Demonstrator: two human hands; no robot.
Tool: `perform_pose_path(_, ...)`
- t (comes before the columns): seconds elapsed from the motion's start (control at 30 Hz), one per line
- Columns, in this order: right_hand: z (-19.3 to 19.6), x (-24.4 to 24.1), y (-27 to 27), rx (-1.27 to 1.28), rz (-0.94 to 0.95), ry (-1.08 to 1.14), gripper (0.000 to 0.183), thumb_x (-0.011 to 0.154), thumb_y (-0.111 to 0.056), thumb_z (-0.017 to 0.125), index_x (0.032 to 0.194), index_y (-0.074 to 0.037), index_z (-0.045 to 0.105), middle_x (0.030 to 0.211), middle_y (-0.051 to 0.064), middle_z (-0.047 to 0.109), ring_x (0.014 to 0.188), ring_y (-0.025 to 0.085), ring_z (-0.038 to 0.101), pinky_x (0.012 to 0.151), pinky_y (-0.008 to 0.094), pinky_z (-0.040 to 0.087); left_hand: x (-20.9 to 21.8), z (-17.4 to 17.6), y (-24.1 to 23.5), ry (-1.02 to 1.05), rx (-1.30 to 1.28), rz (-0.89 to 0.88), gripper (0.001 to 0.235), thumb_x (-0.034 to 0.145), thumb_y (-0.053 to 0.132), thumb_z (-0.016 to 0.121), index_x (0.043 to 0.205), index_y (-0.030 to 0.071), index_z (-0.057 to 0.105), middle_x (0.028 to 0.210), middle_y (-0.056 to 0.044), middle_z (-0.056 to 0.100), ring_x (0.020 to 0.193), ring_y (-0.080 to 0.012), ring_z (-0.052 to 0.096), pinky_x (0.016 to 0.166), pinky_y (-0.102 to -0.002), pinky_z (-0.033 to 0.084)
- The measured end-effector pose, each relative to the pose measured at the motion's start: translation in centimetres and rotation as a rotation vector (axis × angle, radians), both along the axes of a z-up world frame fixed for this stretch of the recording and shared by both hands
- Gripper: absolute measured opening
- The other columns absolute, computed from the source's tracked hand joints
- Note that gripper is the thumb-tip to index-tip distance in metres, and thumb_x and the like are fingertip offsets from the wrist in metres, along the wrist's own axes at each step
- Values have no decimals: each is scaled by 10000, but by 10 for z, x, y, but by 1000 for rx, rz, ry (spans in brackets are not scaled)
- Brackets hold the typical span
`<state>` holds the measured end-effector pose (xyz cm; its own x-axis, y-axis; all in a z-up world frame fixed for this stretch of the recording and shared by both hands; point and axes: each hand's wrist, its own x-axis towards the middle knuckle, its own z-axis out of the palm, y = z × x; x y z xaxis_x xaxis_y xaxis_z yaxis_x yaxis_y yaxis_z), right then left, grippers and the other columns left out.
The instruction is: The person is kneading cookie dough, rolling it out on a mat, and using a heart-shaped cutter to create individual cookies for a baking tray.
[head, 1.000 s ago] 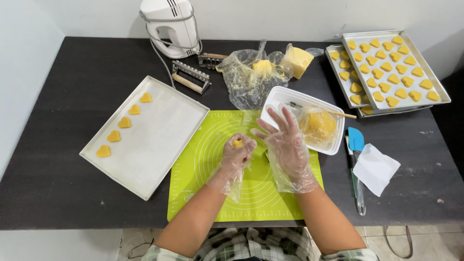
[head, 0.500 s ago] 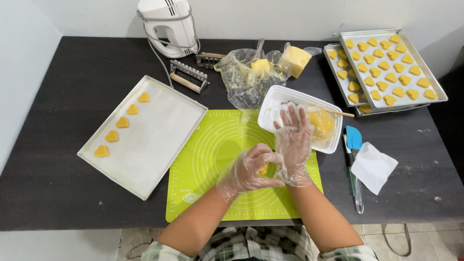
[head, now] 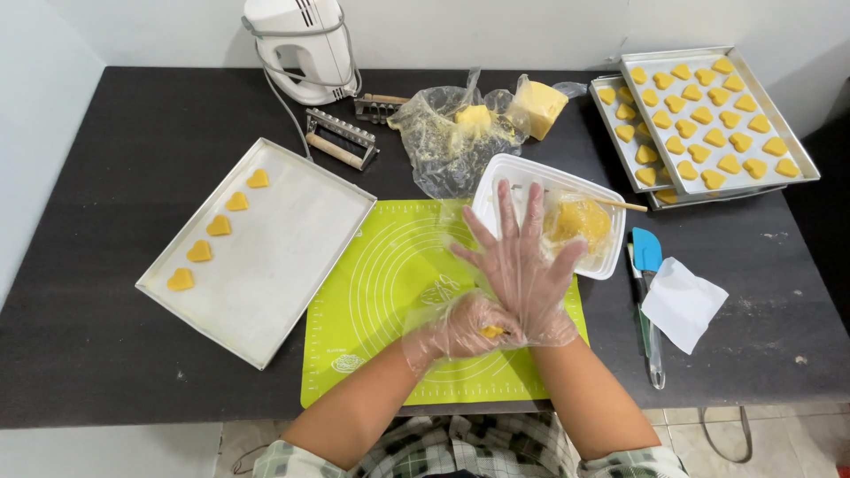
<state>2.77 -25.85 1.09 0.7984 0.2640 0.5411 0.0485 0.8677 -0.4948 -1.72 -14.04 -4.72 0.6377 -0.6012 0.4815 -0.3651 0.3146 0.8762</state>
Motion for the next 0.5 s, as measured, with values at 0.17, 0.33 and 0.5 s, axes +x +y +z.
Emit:
perform_pose_path(0.17, 22, 0, -10, -46, 51, 40, 904, 863, -855, 174, 1601, -339, 247, 1709, 39, 166, 1512, 471, 211, 1134, 821, 133, -3, -8, 4, 89, 335, -171, 307, 888, 92, 745, 1178, 1, 705, 1068, -223, 738, 1009, -370, 715, 984, -459, 577)
perform_pose_path(0.33, 23, 4, -30, -297, -290, -140, 893, 896, -841, 231, 1577, -269, 314, 1668, 112, 268, 1515, 393, 297, 1207, 635, 285, 14, 7, 21, 465, -88, -58, 630, 932, 541, 558, 1327, 55, 636, 1104, -175, 737, 864, -226, 732, 707, -326, 612)
perform_pose_path(0.5, 15, -6, -5, -821, -671, -313, 863, 963, -773, 255, 1446, -102, 504, 1541, 204, 430, 1458, 388, 375, 1193, 540, 328, 19, 32, 30, 926, -683, -172, 1060, 851, 868, 433, 1487, 21, 462, 1406, -258, 591, 1221, -364, 642, 964, -428, 583)
